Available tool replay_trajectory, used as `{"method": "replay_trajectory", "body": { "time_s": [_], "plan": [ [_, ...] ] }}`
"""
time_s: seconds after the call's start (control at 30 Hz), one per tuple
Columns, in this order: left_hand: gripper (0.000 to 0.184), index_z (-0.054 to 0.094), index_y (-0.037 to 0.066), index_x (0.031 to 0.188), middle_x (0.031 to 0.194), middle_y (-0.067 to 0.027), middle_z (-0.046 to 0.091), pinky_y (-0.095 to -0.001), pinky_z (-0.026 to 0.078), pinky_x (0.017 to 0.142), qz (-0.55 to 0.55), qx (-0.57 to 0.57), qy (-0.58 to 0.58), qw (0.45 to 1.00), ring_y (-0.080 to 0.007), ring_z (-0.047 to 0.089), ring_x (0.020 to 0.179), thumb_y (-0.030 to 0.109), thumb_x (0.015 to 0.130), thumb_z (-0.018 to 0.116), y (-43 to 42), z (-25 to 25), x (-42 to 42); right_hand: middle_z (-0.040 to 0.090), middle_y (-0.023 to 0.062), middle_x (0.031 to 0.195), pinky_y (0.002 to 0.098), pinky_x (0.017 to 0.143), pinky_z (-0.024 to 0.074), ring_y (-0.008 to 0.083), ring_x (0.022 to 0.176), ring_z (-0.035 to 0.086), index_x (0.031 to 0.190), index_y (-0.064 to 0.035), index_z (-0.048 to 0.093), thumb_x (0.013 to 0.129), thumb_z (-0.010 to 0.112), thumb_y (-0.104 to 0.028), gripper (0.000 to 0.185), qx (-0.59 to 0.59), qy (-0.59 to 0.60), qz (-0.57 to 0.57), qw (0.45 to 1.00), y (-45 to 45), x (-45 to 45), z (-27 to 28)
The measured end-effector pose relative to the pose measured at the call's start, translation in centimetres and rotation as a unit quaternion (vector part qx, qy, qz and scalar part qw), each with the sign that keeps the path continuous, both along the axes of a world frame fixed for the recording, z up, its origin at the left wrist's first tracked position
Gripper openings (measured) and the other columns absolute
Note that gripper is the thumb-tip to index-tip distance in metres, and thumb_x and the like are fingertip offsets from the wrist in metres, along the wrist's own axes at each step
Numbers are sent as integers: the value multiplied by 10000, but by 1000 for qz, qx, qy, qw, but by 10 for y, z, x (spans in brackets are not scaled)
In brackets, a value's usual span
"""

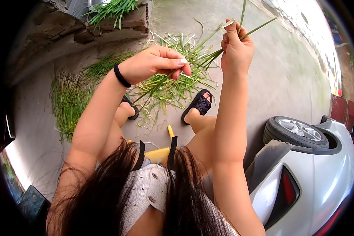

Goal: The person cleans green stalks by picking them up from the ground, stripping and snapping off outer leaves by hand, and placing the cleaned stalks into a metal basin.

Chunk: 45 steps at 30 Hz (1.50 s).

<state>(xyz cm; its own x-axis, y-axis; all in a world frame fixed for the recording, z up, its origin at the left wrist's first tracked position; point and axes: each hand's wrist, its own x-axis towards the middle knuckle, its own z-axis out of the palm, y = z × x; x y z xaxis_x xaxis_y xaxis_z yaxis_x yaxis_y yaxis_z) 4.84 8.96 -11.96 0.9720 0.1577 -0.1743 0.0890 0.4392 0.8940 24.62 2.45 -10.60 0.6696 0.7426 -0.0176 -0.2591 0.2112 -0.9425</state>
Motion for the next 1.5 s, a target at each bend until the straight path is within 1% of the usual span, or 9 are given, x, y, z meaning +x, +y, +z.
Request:
{"method": "replay_trajectory", "body": {
  "time_s": [0.2,0.33,0.43,0.53,0.67,0.9,1.1,1.27,1.5],
  "plan": [
    [243,624,-10,918,724,5,568,-202,420,664,-13,-14,-1,1000,-66,519,675,189,906,485,3,5,-4,585,27,785,170,452,331,42,553,443,978,37,572,780,671,-105,263,-66,-38,-121,990,-8,33,-3],
    [252,623,-7,927,707,12,554,-198,412,659,-3,-3,7,1000,-69,516,680,194,912,473,7,1,-4,624,114,971,197,496,426,70,585,515,1184,89,461,757,641,-55,484,-221,-293,-48,929,-12,24,-8],
    [260,620,-3,942,704,18,547,-193,406,661,6,-1,9,1000,-66,510,687,198,919,456,8,-1,-3,642,83,772,194,445,390,52,502,484,1076,80,546,794,634,-141,368,-225,-302,-18,926,-13,6,5],
    [271,617,4,960,703,26,540,-186,398,660,13,2,5,1000,-63,503,689,204,926,437,9,0,-4,582,34,617,194,400,326,50,440,432,980,57,588,824,619,-199,301,-240,-271,-50,931,-11,-4,15],
    [287,611,8,975,700,38,523,-186,387,649,26,10,5,1000,-60,488,686,215,936,417,7,-4,-2,473,-8,584,183,409,255,58,428,361,981,43,575,870,575,-249,313,-133,35,13,990,-6,-12,9],
    [276,592,51,953,701,43,503,-189,354,594,56,18,23,998,-55,466,660,272,936,428,8,-13,2,426,-38,549,181,421,264,51,431,346,933,18,590,848,610,-253,285,-135,23,267,954,-2,-39,-2],
    [280,583,23,1046,674,69,486,-163,343,552,33,24,30,999,-21,450,629,231,929,435,5,-11,1,450,-16,635,173,431,271,52,483,369,794,-17,574,851,608,-283,274,-105,-6,62,993,-1,-26,2],
    [258,571,-7,1063,659,69,481,-149,343,509,2,25,64,998,-7,438,575,148,913,429,7,-8,-5,569,111,821,192,413,293,96,550,432,832,5,500,902,521,-249,265,-53,-14,-76,996,-11,21,6],
    [271,556,-13,1100,706,36,549,-143,355,521,-17,22,71,997,-13,414,542,116,893,439,10,-9,-9,580,138,810,203,402,288,104,519,424,834,6,481,914,495,-253,271,-30,-21,-94,995,-16,32,6]
  ]
}}
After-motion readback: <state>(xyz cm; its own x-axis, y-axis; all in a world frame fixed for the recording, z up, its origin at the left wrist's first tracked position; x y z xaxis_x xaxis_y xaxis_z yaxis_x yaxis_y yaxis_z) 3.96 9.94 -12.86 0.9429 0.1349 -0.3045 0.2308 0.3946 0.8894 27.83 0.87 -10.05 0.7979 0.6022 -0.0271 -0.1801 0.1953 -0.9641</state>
